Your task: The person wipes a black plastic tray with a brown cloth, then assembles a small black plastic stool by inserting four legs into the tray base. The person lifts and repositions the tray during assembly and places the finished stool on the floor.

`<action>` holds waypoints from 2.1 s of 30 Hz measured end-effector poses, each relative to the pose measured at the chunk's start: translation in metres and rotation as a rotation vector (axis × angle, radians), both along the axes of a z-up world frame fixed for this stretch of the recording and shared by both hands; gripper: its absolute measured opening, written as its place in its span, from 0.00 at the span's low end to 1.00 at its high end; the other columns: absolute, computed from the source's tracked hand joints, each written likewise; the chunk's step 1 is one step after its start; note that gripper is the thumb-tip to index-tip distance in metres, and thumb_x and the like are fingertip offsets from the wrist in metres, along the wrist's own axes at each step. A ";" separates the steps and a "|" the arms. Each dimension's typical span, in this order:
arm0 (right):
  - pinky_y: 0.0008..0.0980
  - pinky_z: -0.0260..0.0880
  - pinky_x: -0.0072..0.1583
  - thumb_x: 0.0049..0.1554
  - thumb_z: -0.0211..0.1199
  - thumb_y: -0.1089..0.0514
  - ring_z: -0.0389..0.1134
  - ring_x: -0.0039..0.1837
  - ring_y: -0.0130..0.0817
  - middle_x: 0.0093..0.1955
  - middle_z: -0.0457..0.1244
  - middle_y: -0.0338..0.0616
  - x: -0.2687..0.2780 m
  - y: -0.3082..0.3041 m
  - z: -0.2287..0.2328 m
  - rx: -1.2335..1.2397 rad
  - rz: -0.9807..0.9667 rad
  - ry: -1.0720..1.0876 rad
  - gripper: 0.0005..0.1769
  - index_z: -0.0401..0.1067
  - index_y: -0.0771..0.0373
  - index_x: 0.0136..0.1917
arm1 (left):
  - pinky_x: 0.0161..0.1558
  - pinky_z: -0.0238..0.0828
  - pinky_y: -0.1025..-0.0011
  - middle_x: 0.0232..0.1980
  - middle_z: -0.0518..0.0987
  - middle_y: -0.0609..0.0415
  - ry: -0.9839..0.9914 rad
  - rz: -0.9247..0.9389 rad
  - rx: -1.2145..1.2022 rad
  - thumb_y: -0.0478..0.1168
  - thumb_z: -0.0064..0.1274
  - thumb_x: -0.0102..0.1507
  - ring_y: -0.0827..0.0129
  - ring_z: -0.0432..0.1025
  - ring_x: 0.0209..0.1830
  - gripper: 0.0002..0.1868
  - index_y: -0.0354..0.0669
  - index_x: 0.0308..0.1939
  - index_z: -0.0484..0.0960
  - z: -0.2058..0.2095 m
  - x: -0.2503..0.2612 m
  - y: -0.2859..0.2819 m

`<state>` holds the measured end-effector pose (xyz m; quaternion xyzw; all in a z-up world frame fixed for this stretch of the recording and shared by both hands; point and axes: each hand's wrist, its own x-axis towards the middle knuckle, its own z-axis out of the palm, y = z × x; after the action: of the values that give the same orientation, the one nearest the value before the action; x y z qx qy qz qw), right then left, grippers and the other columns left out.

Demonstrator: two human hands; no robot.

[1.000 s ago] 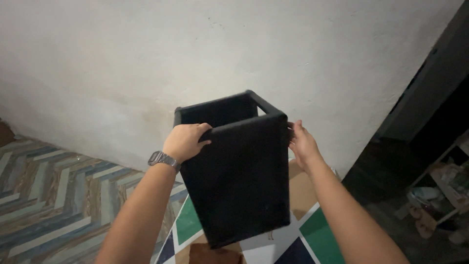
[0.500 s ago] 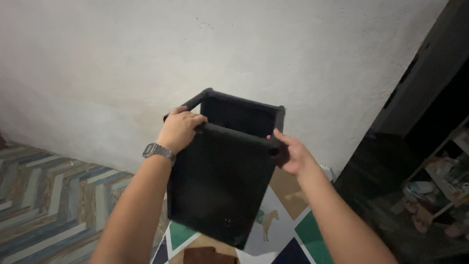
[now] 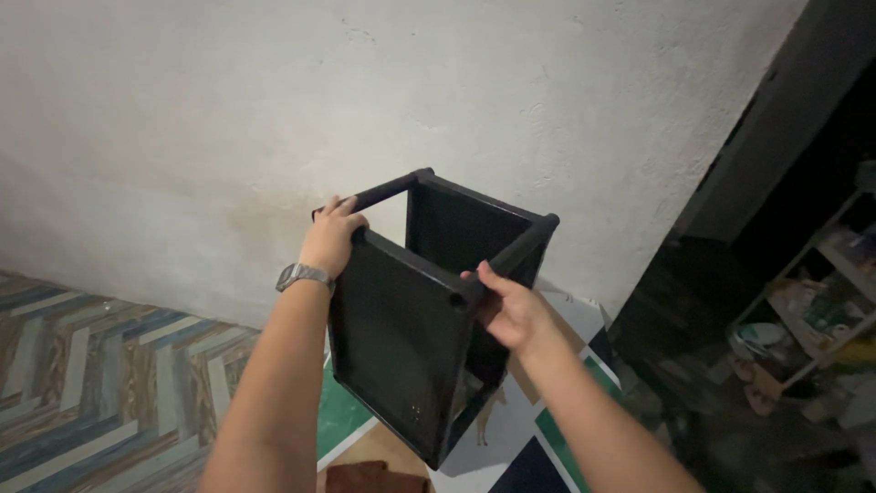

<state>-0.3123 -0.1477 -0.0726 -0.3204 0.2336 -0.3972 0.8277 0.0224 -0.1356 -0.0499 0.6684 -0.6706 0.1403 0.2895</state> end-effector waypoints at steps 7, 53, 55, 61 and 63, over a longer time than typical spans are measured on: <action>0.42 0.70 0.64 0.57 0.67 0.52 0.70 0.55 0.40 0.49 0.68 0.45 0.016 0.010 -0.018 0.015 -0.023 -0.096 0.15 0.70 0.64 0.51 | 0.71 0.58 0.52 0.80 0.55 0.39 0.184 0.147 0.045 0.21 0.52 0.56 0.37 0.49 0.79 0.28 0.57 0.53 0.85 -0.014 -0.005 -0.015; 0.40 0.71 0.55 0.49 0.72 0.42 0.69 0.53 0.42 0.46 0.69 0.47 0.052 0.050 0.067 -1.664 -0.144 1.133 0.24 0.77 0.63 0.48 | 0.70 0.53 0.43 0.79 0.48 0.28 0.341 -0.127 0.088 0.45 0.79 0.36 0.21 0.41 0.76 0.46 0.45 0.57 0.78 -0.012 -0.092 0.127; 0.44 0.69 0.55 0.46 0.74 0.46 0.68 0.53 0.50 0.48 0.68 0.51 0.064 0.048 0.074 -1.937 -0.023 0.911 0.25 0.76 0.66 0.49 | 0.70 0.53 0.43 0.79 0.49 0.29 0.290 -0.086 0.113 0.45 0.80 0.35 0.21 0.41 0.76 0.48 0.43 0.58 0.77 -0.008 -0.097 0.128; 0.46 0.69 0.57 0.49 0.68 0.55 0.68 0.57 0.53 0.50 0.67 0.54 0.085 0.048 0.069 -2.017 0.298 0.981 0.19 0.70 0.67 0.50 | 0.73 0.46 0.45 0.73 0.60 0.30 0.098 -0.038 0.141 0.46 0.79 0.35 0.28 0.47 0.77 0.48 0.29 0.53 0.75 0.001 -0.100 0.132; 0.47 0.70 0.54 0.50 0.68 0.54 0.69 0.54 0.54 0.49 0.67 0.55 0.085 0.047 0.067 -1.969 0.326 1.027 0.19 0.69 0.66 0.51 | 0.77 0.35 0.45 0.68 0.64 0.26 0.044 -0.082 0.153 0.48 0.80 0.35 0.32 0.49 0.76 0.47 0.25 0.50 0.75 0.002 -0.099 0.130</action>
<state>-0.2269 -0.1009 -0.0057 -0.9875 0.0865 -0.1164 0.0615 -0.0762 -0.0059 -0.0475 0.6635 -0.6996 0.0623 0.2577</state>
